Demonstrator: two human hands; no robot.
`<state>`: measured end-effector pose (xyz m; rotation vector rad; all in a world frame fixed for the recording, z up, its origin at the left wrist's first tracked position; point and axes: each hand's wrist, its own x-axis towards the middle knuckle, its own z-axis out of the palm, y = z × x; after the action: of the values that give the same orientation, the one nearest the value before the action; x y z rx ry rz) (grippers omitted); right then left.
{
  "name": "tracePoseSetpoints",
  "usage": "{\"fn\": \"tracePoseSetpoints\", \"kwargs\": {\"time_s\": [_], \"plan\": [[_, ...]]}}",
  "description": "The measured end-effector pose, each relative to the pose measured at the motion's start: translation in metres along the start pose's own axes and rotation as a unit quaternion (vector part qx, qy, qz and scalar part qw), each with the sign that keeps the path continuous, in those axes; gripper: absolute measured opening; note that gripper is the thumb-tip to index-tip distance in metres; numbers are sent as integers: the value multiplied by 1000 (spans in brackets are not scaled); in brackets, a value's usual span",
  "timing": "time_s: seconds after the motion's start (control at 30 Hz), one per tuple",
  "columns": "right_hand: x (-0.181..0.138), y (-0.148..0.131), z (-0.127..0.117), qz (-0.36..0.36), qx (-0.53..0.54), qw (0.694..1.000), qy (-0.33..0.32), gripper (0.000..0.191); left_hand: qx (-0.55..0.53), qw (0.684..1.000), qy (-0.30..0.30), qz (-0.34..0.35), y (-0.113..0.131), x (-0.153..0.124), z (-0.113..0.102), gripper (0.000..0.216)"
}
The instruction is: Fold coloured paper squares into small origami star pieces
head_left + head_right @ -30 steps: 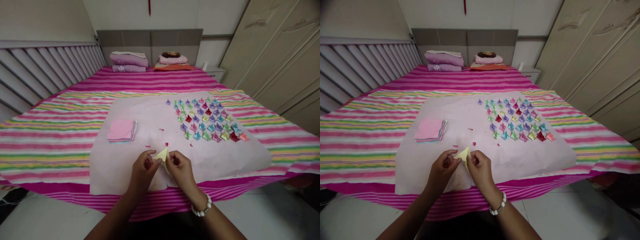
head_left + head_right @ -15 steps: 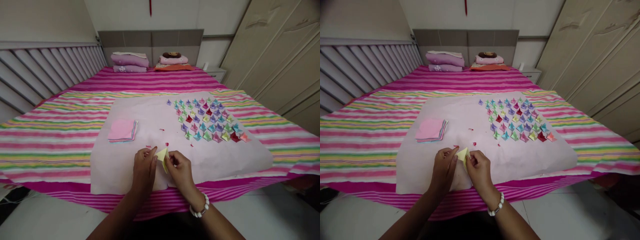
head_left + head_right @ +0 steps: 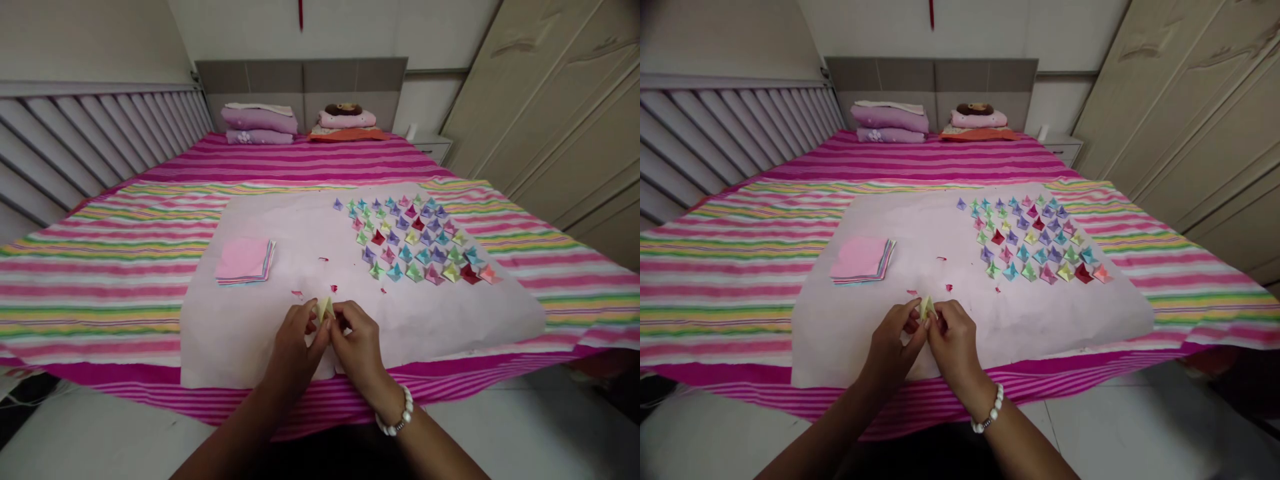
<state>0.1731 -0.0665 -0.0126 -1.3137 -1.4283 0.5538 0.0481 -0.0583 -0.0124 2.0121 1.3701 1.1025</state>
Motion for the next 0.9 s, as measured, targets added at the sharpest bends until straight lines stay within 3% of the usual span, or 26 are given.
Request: {"fn": "tracePoseSetpoints", "kwargs": {"time_s": [0.23,0.43,0.57,0.73,0.9], "plan": [[1,-2,-1,5,14,1000,4,14,28,999,-4,18,-4,5,0,27],[3,1,1,29,47,998,-2,17,-38,999,-5,-19,-4,12,-3,17],[4,5,0,85,133,987,-7,18,-109,993,-4,-55,-4,14,-5,19],[8,13,-4,206,272,939,-43,11,-277,939,-63,-194,-1,17,-13,21],[11,15,-8,241,361,900,-51,14,-397,875,-94,-261,-5,20,-18,24]]}}
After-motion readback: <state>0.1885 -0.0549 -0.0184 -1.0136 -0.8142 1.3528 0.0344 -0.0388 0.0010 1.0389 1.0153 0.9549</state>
